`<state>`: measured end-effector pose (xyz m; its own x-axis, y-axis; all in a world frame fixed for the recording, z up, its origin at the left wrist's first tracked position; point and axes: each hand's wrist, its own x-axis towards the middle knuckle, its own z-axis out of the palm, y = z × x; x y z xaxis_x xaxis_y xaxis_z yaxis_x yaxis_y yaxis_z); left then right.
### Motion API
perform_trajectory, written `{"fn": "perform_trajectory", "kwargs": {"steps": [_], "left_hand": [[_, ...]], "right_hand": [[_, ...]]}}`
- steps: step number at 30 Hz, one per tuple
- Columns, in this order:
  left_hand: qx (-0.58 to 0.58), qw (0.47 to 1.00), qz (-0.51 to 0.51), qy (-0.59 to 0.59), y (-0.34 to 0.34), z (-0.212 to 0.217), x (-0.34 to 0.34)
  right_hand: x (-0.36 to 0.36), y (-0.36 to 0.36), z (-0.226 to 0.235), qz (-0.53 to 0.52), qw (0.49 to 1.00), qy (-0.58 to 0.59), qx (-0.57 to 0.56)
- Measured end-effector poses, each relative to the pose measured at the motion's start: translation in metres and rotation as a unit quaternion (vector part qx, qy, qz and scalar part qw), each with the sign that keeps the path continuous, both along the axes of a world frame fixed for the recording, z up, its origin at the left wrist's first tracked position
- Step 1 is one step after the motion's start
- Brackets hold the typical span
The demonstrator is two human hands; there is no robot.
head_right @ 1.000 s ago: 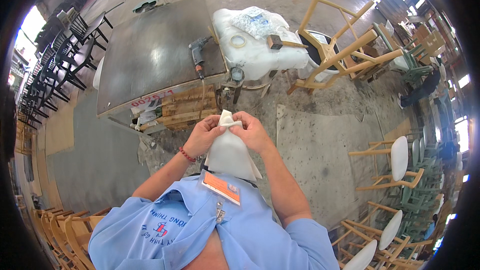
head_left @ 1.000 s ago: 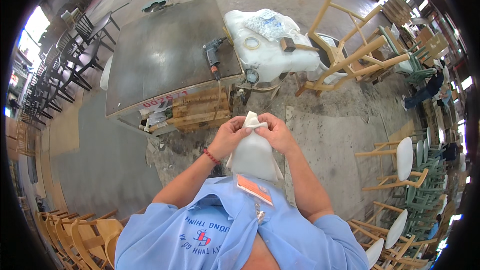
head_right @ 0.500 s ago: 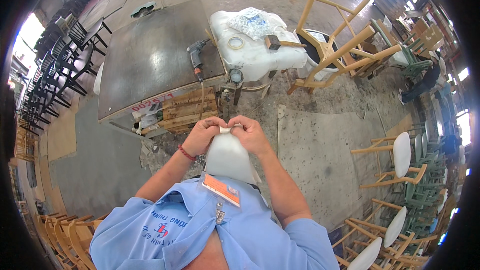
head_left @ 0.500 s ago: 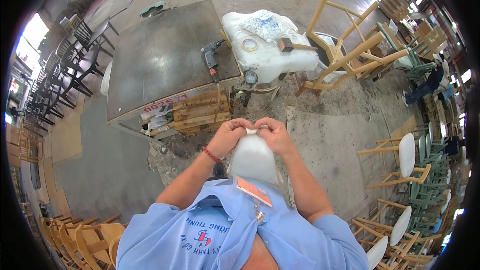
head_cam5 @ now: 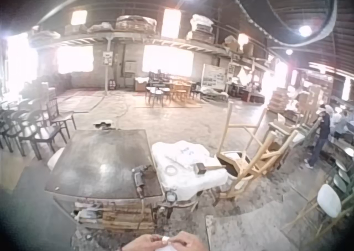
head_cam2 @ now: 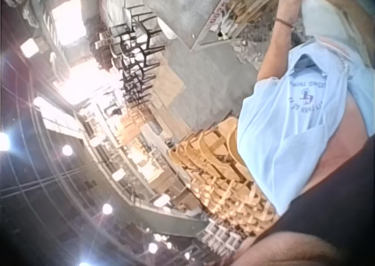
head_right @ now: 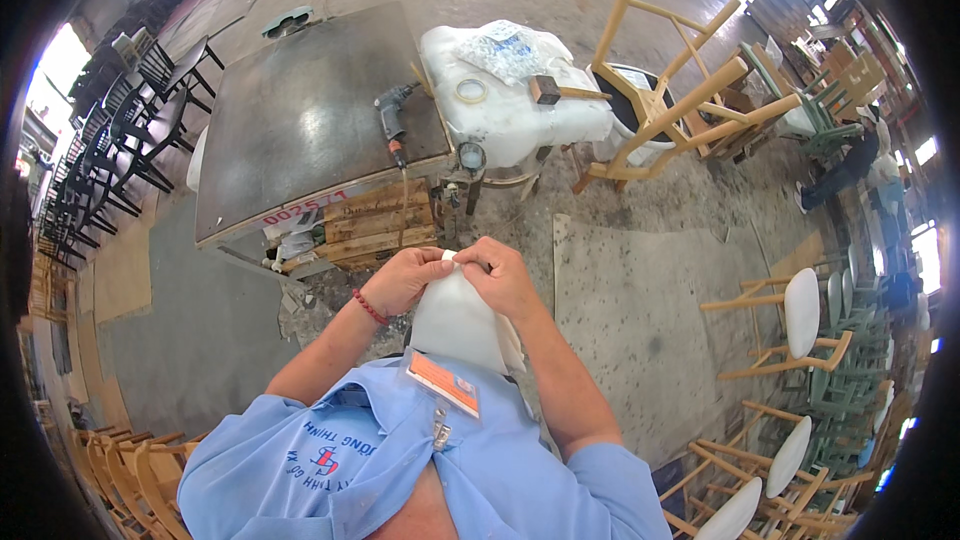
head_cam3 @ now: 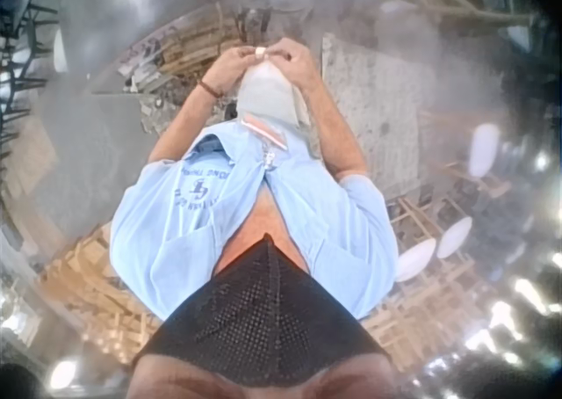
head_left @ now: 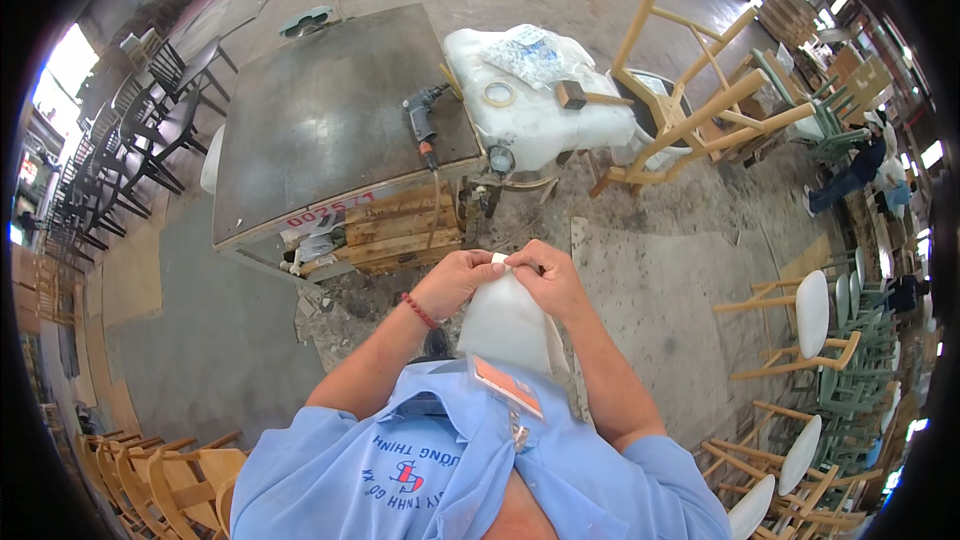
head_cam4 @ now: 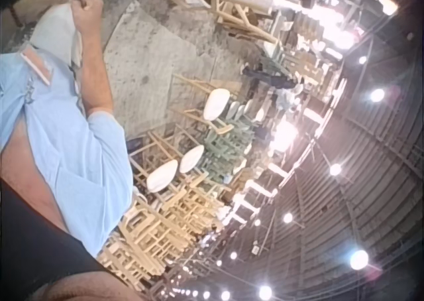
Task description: The person sits on the floor, opens a green bottle, then walks to a large plastic bag filled with white foam pieces. They repeatedly pick up foam pieces, fold or tear them, and place them back into the bag.
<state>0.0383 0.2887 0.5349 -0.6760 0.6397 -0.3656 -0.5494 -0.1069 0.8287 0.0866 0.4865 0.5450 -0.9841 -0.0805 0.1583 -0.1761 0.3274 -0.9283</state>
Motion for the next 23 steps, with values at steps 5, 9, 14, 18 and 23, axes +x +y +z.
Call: {"fn": "perform_trajectory", "kwargs": {"steps": [5, 9, 14, 18, 23], "left_hand": [[-0.053, 0.987, 0.058, 0.14, 0.003, 0.001, 0.002], [-0.05, 0.972, 0.1, 0.207, 0.012, -0.006, 0.005], [-0.034, 0.967, 0.13, 0.218, 0.014, -0.016, 0.008], [-0.068, 0.956, 0.138, 0.25, 0.022, -0.014, 0.009], [-0.01, 0.993, 0.051, 0.103, 0.011, -0.007, -0.01]], "right_hand": [[-0.001, -0.011, 0.009, -0.03, 0.957, -0.172, -0.23], [-0.007, -0.001, 0.009, -0.01, 0.937, -0.248, -0.245], [-0.008, -0.005, 0.021, -0.011, 0.938, -0.26, -0.229], [-0.008, -0.006, 0.01, -0.04, 0.956, -0.214, -0.197], [-0.007, -0.012, 0.003, -0.094, 0.958, -0.229, -0.142]]}}
